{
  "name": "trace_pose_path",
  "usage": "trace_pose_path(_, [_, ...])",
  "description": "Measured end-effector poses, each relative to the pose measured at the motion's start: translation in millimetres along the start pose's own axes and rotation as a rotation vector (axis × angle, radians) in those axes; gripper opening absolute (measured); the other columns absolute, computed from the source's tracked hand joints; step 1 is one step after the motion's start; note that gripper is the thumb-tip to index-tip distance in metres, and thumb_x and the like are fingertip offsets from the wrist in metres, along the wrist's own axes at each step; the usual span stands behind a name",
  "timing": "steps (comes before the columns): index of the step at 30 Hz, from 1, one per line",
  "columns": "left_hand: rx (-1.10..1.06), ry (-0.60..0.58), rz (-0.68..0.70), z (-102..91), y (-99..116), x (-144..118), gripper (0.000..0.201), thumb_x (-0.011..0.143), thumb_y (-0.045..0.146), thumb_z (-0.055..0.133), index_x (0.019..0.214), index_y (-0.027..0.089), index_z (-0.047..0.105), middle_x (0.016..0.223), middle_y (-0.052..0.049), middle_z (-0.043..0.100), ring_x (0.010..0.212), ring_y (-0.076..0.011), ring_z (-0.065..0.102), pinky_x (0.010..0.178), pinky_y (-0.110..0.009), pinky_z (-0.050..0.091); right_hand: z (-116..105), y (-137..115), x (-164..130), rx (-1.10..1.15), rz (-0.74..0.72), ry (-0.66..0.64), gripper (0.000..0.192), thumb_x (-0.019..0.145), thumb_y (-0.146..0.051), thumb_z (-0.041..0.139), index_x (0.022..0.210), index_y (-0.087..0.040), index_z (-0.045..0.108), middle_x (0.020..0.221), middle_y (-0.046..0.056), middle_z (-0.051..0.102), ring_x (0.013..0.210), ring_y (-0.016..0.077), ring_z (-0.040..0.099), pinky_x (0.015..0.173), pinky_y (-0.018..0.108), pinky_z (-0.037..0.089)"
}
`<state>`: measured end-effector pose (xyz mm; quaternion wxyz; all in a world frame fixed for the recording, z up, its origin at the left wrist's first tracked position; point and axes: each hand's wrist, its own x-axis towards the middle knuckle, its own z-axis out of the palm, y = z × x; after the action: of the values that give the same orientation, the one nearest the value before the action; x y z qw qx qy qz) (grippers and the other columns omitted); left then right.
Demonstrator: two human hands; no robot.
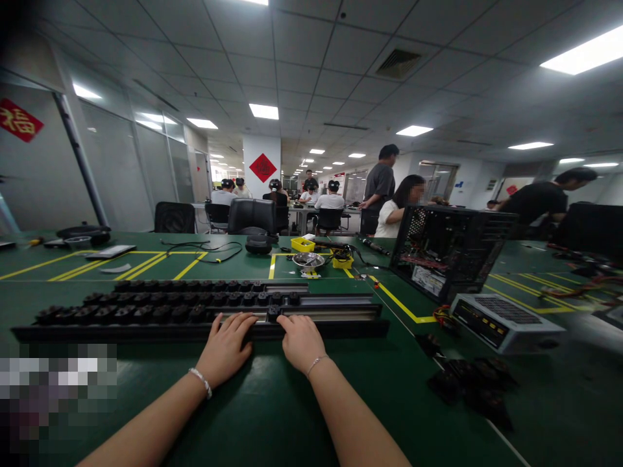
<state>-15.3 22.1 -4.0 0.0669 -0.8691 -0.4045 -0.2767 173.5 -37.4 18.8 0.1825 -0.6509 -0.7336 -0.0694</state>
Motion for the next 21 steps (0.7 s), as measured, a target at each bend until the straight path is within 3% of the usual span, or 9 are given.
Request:
trace_pose_path(8, [-0.01, 0.001, 0.004, 0.0, -0.2, -0.5, 0.047, 0.073, 0.02, 0.047, 0.119, 0.029, 0.048, 0.125, 0.0, 0.055, 0.12, -0.0208, 0.042, 0.109, -0.048, 0.011, 0.4, -0.1, -2.2, 0.007, 0.041, 0.001, 0.042, 0.078, -0.017, 0.042, 0.117, -0.029, 0.052, 0.11, 0.002, 0.061, 0.106, 0.0173, 0.048, 0.101, 0.037, 0.017])
trace_pose_path(21, [0.001, -0.005, 0.008, -0.8, -0.2, 0.1, 0.046, 0.074, 0.021, 0.048, 0.119, 0.029, 0.049, 0.124, -0.002, 0.055, 0.119, -0.0212, 0.043, 0.109, -0.048, 0.011, -3.1, 6.5, -0.3, -0.009, -0.003, -0.041, 0.042, 0.078, -0.014, 0.041, 0.117, -0.024, 0.052, 0.105, 0.005, 0.062, 0.103, 0.0162, 0.05, 0.099, 0.033, 0.022])
